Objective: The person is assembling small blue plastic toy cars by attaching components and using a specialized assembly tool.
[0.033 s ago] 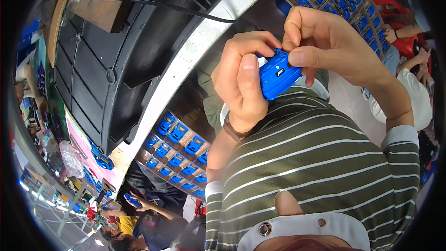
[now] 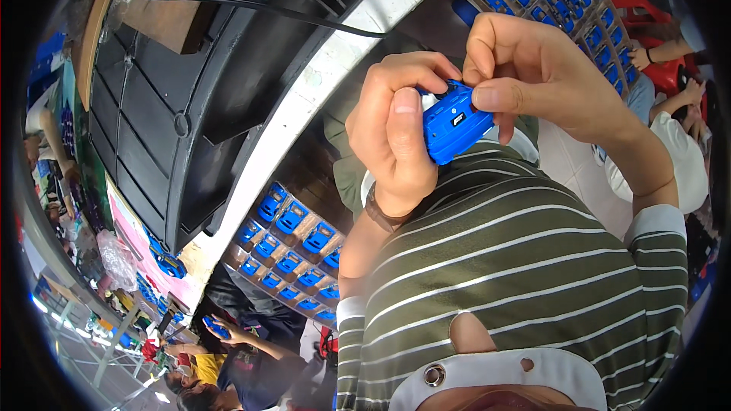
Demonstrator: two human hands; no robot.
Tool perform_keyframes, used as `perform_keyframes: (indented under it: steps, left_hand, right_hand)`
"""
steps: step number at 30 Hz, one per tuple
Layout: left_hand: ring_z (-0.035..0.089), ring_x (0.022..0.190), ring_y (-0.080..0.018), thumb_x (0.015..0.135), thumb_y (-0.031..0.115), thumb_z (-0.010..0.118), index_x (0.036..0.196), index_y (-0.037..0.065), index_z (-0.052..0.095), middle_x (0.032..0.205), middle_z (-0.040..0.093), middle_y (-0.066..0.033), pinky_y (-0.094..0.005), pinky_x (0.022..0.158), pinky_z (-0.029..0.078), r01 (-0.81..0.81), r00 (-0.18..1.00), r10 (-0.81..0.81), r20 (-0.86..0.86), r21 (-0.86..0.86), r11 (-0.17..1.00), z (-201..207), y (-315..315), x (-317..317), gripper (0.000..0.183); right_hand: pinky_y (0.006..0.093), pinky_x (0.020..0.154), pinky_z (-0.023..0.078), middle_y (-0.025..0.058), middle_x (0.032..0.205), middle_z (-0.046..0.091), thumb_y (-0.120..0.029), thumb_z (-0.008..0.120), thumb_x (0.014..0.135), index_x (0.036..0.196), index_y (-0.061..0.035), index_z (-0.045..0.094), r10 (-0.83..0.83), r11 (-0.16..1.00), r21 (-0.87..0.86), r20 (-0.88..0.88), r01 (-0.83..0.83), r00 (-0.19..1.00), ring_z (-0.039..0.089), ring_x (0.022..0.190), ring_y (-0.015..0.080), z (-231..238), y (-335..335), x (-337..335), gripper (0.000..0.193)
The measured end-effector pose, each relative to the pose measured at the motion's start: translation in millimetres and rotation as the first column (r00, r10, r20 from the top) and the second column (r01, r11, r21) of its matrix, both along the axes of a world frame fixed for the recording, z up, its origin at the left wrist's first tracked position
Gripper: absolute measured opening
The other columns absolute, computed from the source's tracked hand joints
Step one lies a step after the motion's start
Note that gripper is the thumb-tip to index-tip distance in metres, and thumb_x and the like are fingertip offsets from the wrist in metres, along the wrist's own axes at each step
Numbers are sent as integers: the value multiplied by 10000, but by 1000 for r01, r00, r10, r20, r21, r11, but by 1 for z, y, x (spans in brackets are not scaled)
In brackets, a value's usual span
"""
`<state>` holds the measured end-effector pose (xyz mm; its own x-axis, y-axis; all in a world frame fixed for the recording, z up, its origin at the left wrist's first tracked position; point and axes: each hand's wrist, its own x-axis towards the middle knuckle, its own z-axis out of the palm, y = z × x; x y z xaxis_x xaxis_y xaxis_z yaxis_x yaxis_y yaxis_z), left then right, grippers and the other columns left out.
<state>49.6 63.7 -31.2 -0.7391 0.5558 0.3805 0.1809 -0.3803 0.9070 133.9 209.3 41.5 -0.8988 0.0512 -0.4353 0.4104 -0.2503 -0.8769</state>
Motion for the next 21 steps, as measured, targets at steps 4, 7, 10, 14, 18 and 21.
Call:
perform_keyframes:
  steps: [4,7,10,14,18,21]
  left_hand:
    - [577,737,-199,949,239,369,885,-32,536,845,603,-180,-298,685,456,26,999,-27,33,27,999,1,-1,1,325]
    - [556,808,-204,826,435,611,947,2,550,957,555,-168,-310,701,453,68,996,-65,-68,43,997,-4,0,-2,453]
    - [545,841,-213,676,418,772,988,53,578,1019,509,-156,-311,705,456,80,982,-49,-180,167,983,-9,3,-1,518]
    - [547,866,-218,645,336,838,1010,100,605,1044,487,-143,-310,706,461,81,980,-37,-195,226,971,-6,1,-1,493]
    - [554,872,-216,697,323,806,984,94,604,1033,498,-136,-311,720,469,35,990,-1,-142,234,972,-3,1,-3,419]
    - [559,875,-231,729,314,786,970,71,576,1032,498,-140,-336,746,475,-4,1000,10,-19,266,964,6,1,-4,402]
  right_hand:
    - [185,533,465,18,778,535,-130,667,825,893,-63,468,-62,998,-30,25,63,998,533,683,57,-5,-4,0,221]
    - [183,565,448,3,772,531,-129,677,818,891,-67,480,-77,997,-28,-53,75,996,525,679,51,-3,-8,-1,219]
    - [184,591,432,-9,775,530,-137,685,813,894,-69,489,-51,997,-60,-61,47,997,516,672,47,3,-9,-1,222]
    - [183,609,425,-10,783,535,-140,690,809,904,-65,501,-89,993,-89,-77,82,993,514,682,44,8,-12,-1,225]
    - [185,628,424,-5,789,531,-151,682,822,929,-62,504,-134,985,-117,-96,122,986,513,693,50,12,-15,-6,226]
    - [239,696,477,48,912,574,-146,682,827,992,-39,543,-216,972,-135,-219,190,951,562,813,101,2,-15,-4,241]
